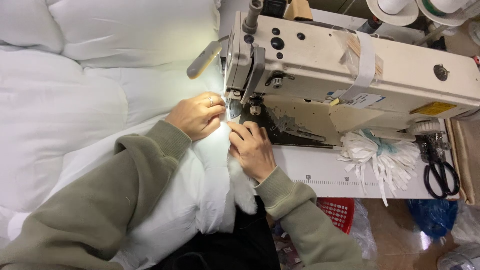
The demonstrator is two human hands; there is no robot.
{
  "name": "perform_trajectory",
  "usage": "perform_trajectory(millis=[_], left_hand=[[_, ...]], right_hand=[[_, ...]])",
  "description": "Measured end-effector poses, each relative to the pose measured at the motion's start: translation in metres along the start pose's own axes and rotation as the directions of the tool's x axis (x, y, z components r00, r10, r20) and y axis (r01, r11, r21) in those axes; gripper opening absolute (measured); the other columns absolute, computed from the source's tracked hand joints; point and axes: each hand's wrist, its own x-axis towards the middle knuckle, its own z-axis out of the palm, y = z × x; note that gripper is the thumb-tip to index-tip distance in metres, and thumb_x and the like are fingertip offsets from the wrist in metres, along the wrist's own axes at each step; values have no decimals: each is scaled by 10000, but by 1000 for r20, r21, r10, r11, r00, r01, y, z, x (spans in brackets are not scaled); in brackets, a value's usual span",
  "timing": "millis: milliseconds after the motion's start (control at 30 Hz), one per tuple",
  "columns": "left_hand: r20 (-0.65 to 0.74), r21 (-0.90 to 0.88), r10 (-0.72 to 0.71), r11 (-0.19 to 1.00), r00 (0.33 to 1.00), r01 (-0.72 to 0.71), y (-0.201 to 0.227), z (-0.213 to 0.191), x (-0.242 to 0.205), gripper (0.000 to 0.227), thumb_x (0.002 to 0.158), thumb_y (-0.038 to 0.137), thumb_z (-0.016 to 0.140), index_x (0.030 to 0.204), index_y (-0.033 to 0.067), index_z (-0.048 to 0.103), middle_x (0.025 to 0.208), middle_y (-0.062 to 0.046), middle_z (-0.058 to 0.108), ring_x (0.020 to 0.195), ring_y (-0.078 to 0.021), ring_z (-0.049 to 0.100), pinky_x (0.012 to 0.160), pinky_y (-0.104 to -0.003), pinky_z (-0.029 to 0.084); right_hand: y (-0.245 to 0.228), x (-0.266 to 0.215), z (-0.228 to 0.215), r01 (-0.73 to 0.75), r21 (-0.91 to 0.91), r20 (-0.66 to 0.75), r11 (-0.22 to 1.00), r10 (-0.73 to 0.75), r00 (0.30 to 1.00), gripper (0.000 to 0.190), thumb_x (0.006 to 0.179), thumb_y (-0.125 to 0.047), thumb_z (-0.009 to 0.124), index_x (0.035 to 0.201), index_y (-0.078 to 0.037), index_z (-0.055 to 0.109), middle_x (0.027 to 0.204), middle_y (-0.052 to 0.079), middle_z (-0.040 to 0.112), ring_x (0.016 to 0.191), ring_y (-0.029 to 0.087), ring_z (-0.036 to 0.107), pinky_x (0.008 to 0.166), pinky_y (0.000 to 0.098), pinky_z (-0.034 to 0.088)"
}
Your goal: Sewing the edges of a white quilted fabric using an industrial sewing machine and adjusting the seam with a small tool.
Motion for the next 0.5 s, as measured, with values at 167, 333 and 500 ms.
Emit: perform_trajectory(millis=[167, 333, 500], left_hand=[[-7, -2, -22, 1000, 1000, 22, -14, 6, 7, 119, 892, 180, 557, 898, 107, 651, 1094, -29, 694, 1171, -214, 653, 914, -314, 567], [30, -10, -103, 995, 994, 103, -20, 12, 6, 169, 891, 189, 555, 958, 134, 700, 1135, 13, 710, 1216, -185, 639, 996, -318, 543], [27, -18, -80, 997, 996, 80, -34, 20, 5, 213, 901, 155, 559, 1007, 111, 739, 1157, -37, 727, 1224, -222, 647, 1034, -342, 528]], right_hand=[[6, 7, 6, -24, -34, 18, 999, 25, 1000, 131, 874, -258, 657, 830, -167, 575, 1210, -19, 648, 1101, 248, 549, 779, 390, 455], [9, 7, 11, -41, -66, -8, 997, 41, 999, 142, 887, -263, 661, 859, -158, 571, 1259, -35, 641, 1129, 239, 542, 783, 387, 453], [13, 2, 18, -82, -9, -25, 997, 82, 996, 86, 964, -256, 616, 936, -177, 635, 1310, -66, 644, 1186, 202, 522, 861, 362, 447]])
